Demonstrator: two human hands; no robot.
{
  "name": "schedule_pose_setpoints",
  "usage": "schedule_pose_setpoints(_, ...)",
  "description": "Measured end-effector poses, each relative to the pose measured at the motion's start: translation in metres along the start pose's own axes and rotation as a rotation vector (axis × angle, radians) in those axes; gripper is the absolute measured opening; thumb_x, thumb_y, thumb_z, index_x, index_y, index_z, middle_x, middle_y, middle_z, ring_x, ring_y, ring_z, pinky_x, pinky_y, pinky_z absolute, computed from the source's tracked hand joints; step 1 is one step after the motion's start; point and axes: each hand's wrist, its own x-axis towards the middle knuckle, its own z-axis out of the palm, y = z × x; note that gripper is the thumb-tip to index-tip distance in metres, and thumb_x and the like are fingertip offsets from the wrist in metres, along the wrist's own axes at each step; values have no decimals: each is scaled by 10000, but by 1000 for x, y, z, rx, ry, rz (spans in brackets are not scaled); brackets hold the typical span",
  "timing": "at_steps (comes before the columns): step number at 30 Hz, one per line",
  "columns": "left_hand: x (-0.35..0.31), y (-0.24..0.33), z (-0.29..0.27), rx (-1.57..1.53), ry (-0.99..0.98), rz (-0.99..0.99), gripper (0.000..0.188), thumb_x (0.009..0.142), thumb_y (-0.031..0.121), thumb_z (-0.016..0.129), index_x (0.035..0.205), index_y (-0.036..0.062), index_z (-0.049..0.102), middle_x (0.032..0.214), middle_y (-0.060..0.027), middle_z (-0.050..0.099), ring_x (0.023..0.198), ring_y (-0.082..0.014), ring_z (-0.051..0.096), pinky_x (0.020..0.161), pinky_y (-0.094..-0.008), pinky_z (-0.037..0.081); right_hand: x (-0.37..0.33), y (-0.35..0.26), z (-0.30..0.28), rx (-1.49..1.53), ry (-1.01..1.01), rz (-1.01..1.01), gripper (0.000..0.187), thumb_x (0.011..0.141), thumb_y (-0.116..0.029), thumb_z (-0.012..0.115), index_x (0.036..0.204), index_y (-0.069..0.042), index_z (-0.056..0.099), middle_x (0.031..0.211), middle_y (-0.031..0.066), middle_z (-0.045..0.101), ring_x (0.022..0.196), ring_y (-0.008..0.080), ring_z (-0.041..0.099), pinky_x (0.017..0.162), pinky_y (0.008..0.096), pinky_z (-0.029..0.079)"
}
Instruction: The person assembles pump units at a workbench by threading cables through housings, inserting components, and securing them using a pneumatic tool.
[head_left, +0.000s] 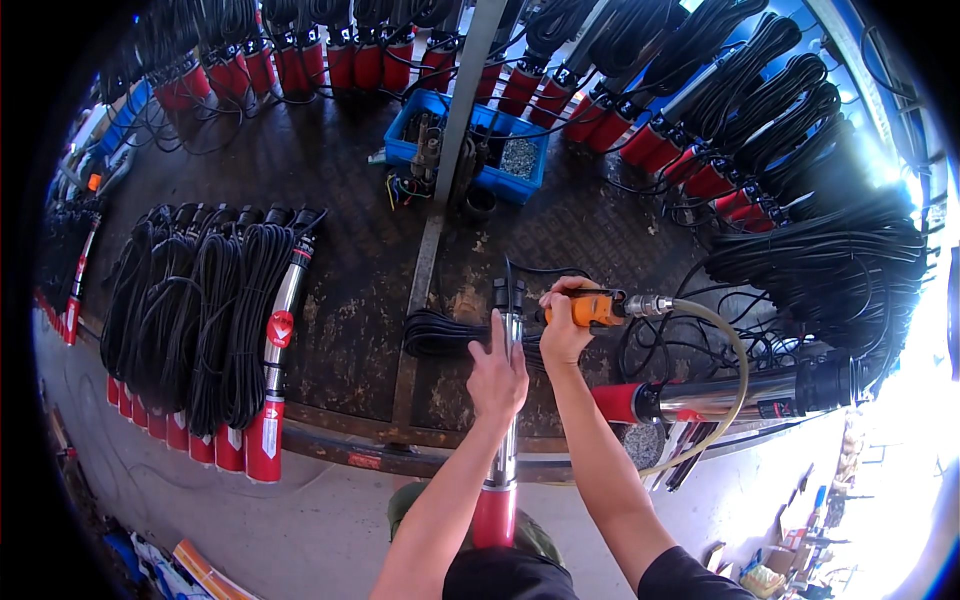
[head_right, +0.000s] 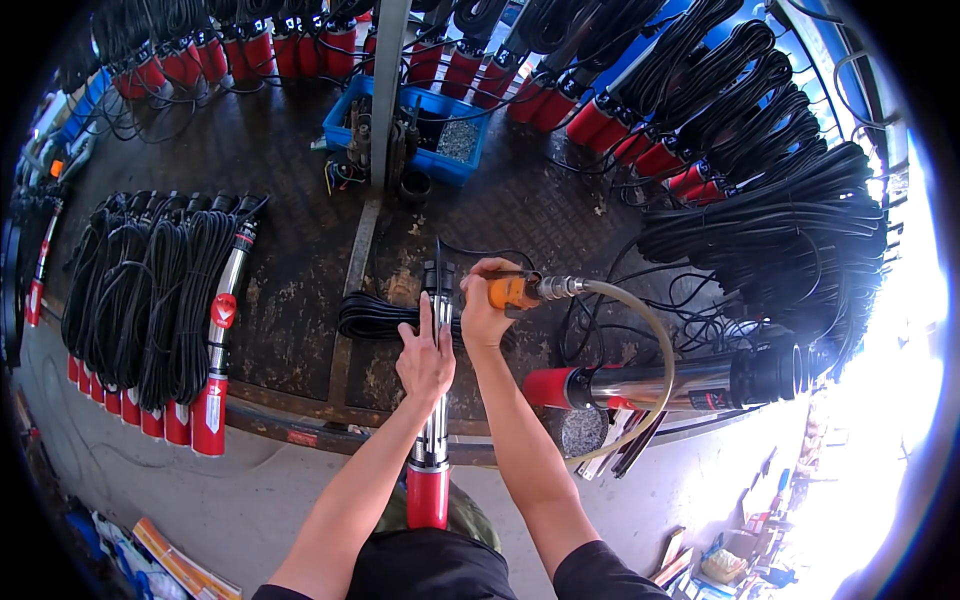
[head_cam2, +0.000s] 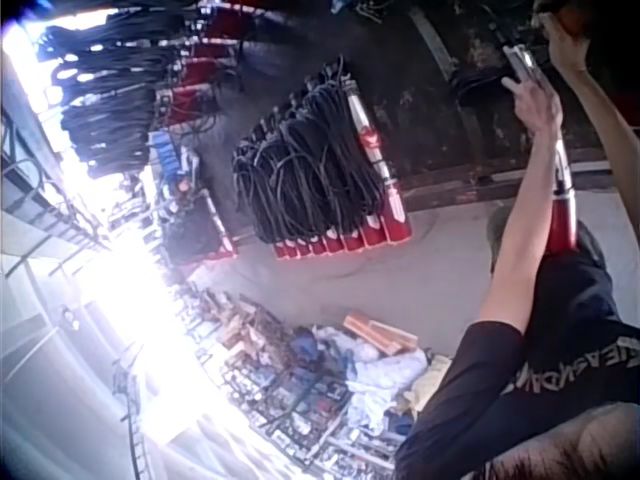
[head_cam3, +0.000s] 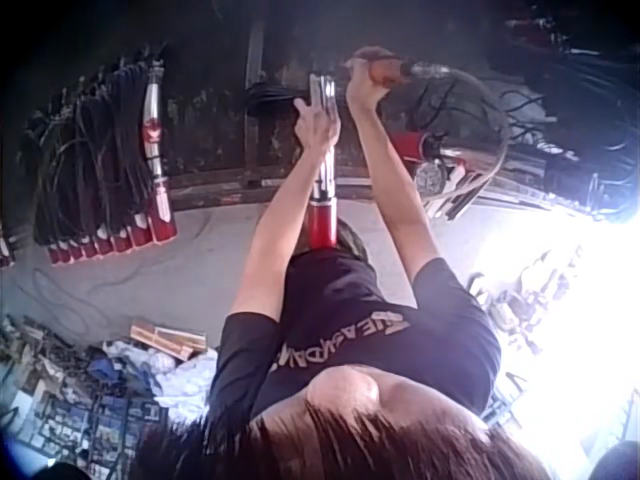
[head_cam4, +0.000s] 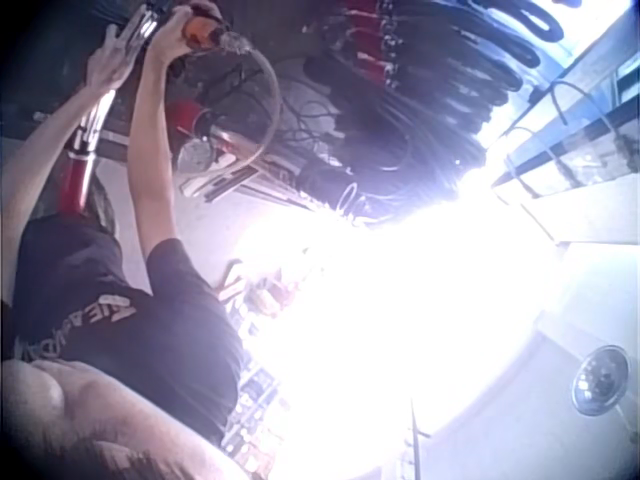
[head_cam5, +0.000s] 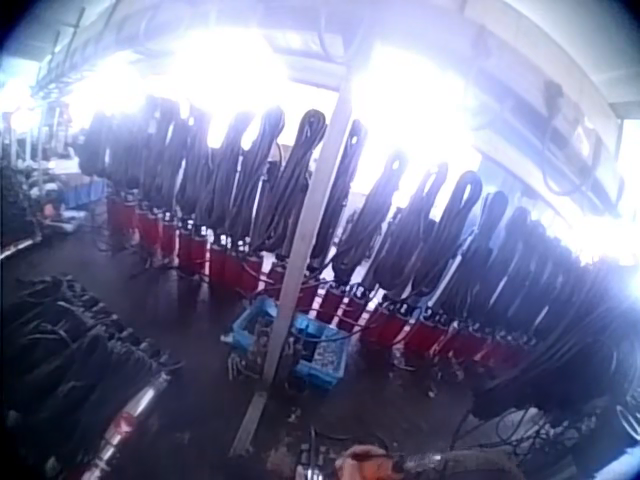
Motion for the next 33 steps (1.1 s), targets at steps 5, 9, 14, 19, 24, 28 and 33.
schedule_pose_setpoints(5, -1, 1, 1, 59, -7, -1, 635, 1006, 372, 513, 1564, 225, 248, 1047, -201, 489, 711, -357, 658, 638, -435, 573, 0, 8, -5, -65, -47, -35, 181, 805, 46, 605, 954, -54, 580, 833, 73, 617, 668, 151, 600, 658, 278, 537)
schedule_pose_setpoints(9, 0, 1, 3, 66, 6, 2, 644, 1010, 377, 501, 1574, 232, 226, 1047, -205, 493, 711, -367, 657, 640, -444, 570, 0, 8, -5, -83, -73, -52, 155, 815, 20, 603, 944, -64, 584, 823, 76, 619, 662, 150, 593, 666, 279, 536)
schedule_pose_setpoints(14, -2, -1, 8, 54, 24, 13, 662, 1014, 382, 482, 1593, 239, 192, 1027, -203, 492, 693, -385, 642, 637, -474, 561, 0, 13, -5, -64, -51, -42, 156, 811, 36, 598, 938, -53, 581, 830, 81, 619, 660, 156, 594, 655, 282, 530)
schedule_pose_setpoints(19, -1, -2, 10, 57, 35, 21, 665, 1016, 367, 483, 1595, 230, 185, 1028, -208, 494, 685, -386, 637, 638, -466, 564, 1, 13, -5, -62, -40, -34, 158, 799, 45, 581, 931, -42, 574, 818, 82, 618, 652, 155, 592, 639, 278, 518)
schedule_pose_setpoints(24, -2, 3, 8, 56, 34, 24, 668, 1012, 357, 493, 1590, 213, 189, 1029, -212, 494, 697, -384, 640, 646, -465, 568, 4, 15, -8, -80, -30, -36, 157, 797, 34, 584, 932, -45, 579, 818, 80, 619, 650, 153, 595, 635, 277, 518)
schedule_pose_setpoints(28, -5, 10, 1, 103, 30, 7, 650, 989, 327, 556, 1557, 200, 265, 1058, -211, 510, 760, -365, 674, 654, -416, 580, 6, 11, -6, -90, 14, -36, 160, 805, 13, 589, 953, -46, 596, 836, 80, 622, 658, 156, 605, 649, 278, 530)
schedule_pose_setpoints(33, -5, 8, 5, 104, 68, 31, 659, 1004, 352, 508, 1580, 223, 213, 1036, -209, 494, 714, -376, 652, 650, -456, 572, -2, 3, -6, -170, 45, -66, 170, 809, 3, 590, 973, -41, 599, 847, 87, 623, 667, 160, 609, 654, 283, 537)
